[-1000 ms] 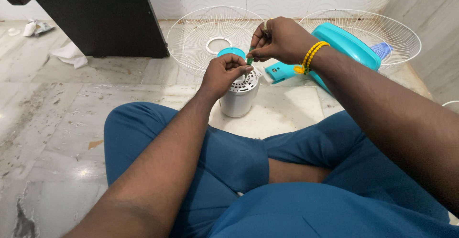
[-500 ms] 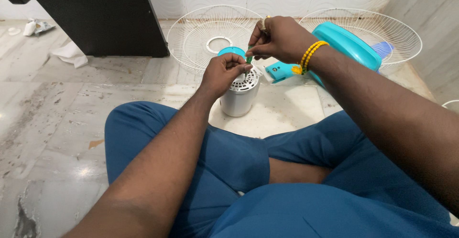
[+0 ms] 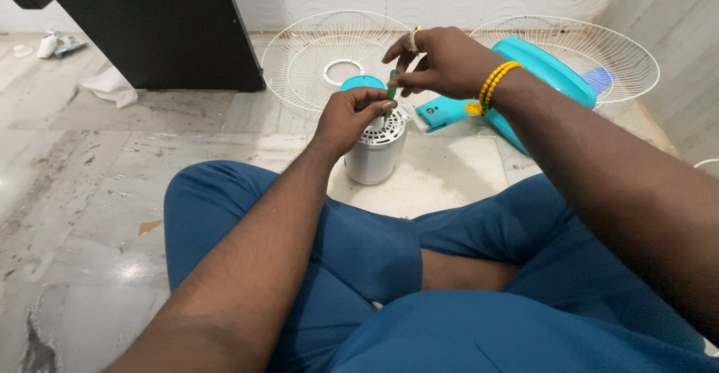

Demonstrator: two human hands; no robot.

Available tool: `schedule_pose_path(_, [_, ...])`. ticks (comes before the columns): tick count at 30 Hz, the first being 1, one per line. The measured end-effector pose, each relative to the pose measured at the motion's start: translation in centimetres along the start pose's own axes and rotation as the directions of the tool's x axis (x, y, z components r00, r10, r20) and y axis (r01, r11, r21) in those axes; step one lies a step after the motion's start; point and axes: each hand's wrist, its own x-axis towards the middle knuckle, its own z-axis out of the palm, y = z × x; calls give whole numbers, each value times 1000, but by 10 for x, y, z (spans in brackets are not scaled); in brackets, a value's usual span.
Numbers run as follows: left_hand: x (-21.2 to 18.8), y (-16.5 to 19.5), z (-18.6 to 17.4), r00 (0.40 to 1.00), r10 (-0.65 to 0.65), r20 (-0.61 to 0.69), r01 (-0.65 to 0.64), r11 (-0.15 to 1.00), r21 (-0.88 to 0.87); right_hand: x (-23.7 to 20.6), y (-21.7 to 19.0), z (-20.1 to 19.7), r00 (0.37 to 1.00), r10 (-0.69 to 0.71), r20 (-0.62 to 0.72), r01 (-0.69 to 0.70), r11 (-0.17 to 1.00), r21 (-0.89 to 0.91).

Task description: The person sits on the floor and disassembles a teal table fan, removing the front grille, blades, and rear guard, then uses a screwdriver to work on the motor housing and reattaches parts. The fan body, guards, and blades are laid on the floor around them as they handle each component.

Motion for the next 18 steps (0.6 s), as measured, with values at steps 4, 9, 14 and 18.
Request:
schedule_pose_path(4, [0, -1, -1, 999, -44, -15, 44, 999, 28, 0, -8, -2, 998, 67, -3, -67, 994, -86])
schedule_pose_path(9, [1, 0, 0, 1000, -28, 10, 28, 998, -52, 2, -8, -5, 999, -8, 43, 12, 995, -96])
schedule_pose_path(14, [-2, 0, -1, 999, 10, 33, -7, 997, -75, 6, 4, -9, 995, -57, 80, 68, 986, -154])
schedule_pose_path(18, [-2, -1, 0, 1000, -2, 21, 2, 1000, 19, 6, 10, -7, 995, -56, 79, 67, 987, -147])
